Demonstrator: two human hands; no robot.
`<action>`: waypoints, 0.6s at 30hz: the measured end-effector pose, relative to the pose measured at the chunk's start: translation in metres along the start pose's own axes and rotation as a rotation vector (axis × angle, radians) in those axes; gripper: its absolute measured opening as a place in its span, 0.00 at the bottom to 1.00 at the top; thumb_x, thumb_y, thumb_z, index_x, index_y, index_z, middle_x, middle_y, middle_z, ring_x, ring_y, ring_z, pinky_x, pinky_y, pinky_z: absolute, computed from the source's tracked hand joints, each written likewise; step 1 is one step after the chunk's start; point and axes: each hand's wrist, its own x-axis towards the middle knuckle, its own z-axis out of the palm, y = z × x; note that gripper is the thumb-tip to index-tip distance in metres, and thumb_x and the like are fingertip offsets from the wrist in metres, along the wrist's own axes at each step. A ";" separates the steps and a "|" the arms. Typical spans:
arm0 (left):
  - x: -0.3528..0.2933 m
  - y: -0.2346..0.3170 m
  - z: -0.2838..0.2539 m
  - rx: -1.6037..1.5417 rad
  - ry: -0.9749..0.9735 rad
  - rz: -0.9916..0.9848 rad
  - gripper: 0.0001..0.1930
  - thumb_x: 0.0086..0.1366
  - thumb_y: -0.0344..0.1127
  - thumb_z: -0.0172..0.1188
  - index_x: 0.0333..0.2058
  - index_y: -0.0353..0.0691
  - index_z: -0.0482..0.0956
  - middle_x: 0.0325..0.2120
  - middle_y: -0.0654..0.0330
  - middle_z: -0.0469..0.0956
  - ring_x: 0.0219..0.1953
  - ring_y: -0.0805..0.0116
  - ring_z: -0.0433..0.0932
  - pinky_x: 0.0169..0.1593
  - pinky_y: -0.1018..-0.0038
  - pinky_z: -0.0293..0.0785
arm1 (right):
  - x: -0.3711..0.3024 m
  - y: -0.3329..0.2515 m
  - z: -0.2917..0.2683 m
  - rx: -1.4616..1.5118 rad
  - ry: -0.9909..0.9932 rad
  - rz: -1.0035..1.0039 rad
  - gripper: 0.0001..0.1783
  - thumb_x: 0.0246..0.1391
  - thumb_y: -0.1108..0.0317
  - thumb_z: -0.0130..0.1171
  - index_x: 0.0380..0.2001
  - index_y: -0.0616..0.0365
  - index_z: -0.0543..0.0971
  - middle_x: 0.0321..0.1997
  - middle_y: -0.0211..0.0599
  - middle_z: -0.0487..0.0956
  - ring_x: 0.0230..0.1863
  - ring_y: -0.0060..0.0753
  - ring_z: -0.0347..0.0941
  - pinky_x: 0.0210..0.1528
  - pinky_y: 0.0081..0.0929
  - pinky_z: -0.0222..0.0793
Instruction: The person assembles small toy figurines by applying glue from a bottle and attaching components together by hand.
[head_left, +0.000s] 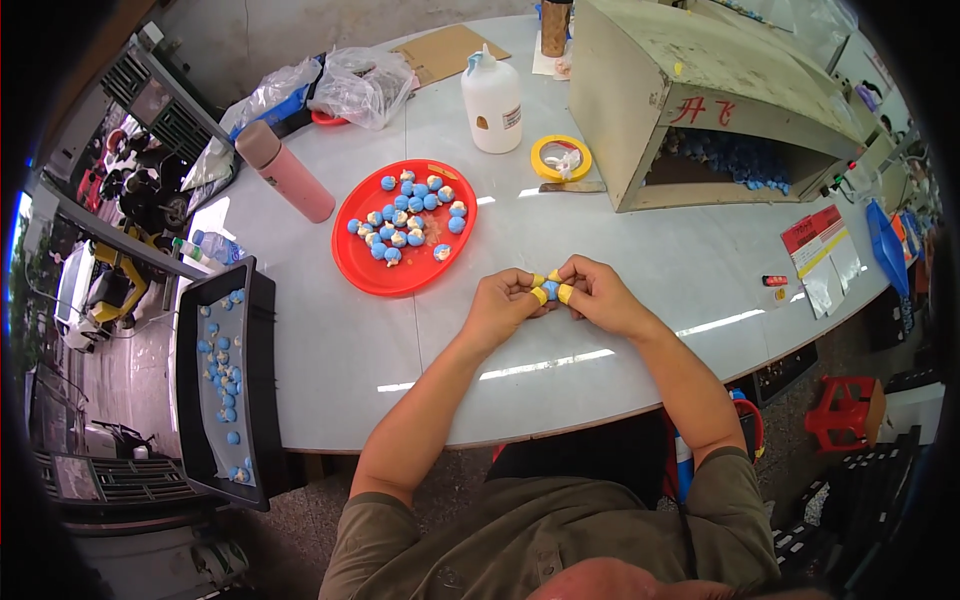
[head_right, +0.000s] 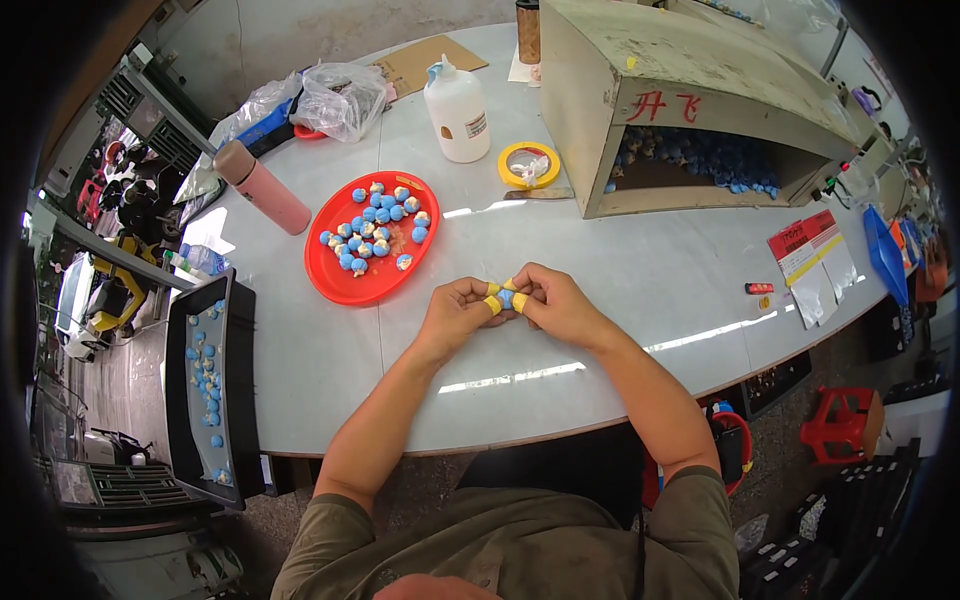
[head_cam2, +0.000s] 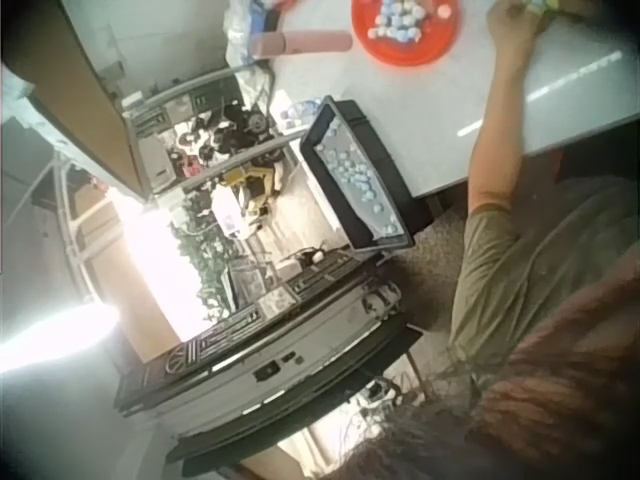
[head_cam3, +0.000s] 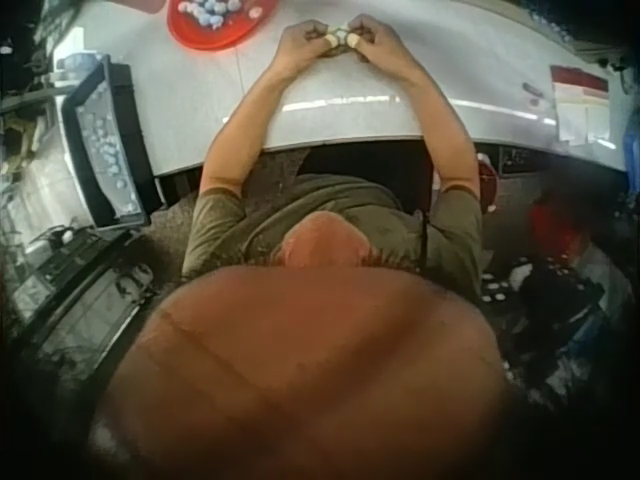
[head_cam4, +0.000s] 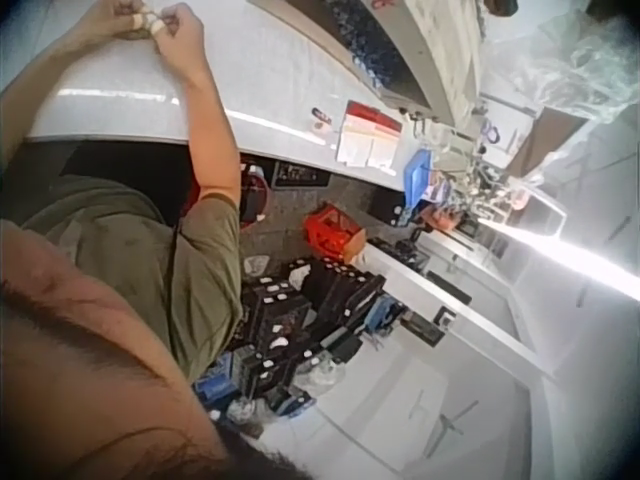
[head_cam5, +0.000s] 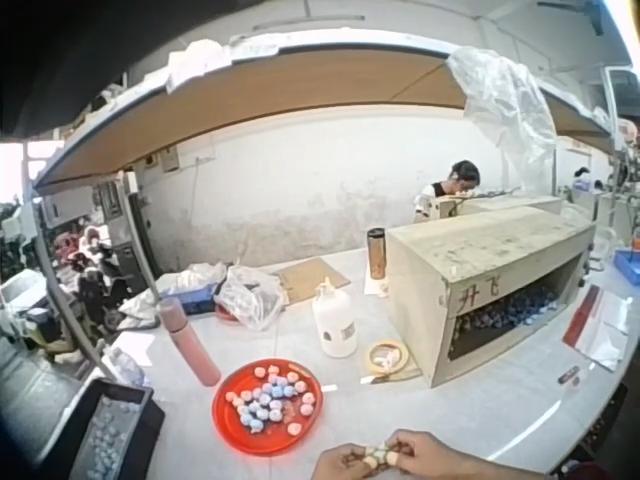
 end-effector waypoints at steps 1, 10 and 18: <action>0.001 -0.001 -0.001 0.004 -0.011 0.004 0.10 0.63 0.24 0.56 0.41 0.24 0.72 0.39 0.51 0.78 0.40 0.65 0.81 0.41 0.79 0.79 | 0.000 0.000 -0.001 -0.009 -0.011 -0.008 0.05 0.56 0.77 0.51 0.37 0.61 0.71 0.30 0.30 0.76 0.23 0.14 0.67 0.24 0.15 0.64; 0.002 -0.008 -0.001 -0.033 -0.015 0.027 0.06 0.60 0.21 0.55 0.37 0.24 0.74 0.38 0.48 0.78 0.40 0.60 0.81 0.44 0.73 0.81 | -0.002 0.003 0.002 -0.012 -0.021 -0.031 0.06 0.54 0.80 0.50 0.36 0.62 0.71 0.30 0.30 0.76 0.25 0.13 0.67 0.25 0.16 0.64; 0.003 -0.008 -0.002 -0.021 0.000 0.004 0.06 0.61 0.22 0.55 0.37 0.25 0.74 0.36 0.50 0.78 0.38 0.61 0.81 0.43 0.74 0.81 | -0.001 0.000 0.005 0.005 -0.016 -0.021 0.04 0.54 0.78 0.51 0.35 0.61 0.71 0.28 0.30 0.75 0.23 0.13 0.66 0.23 0.14 0.63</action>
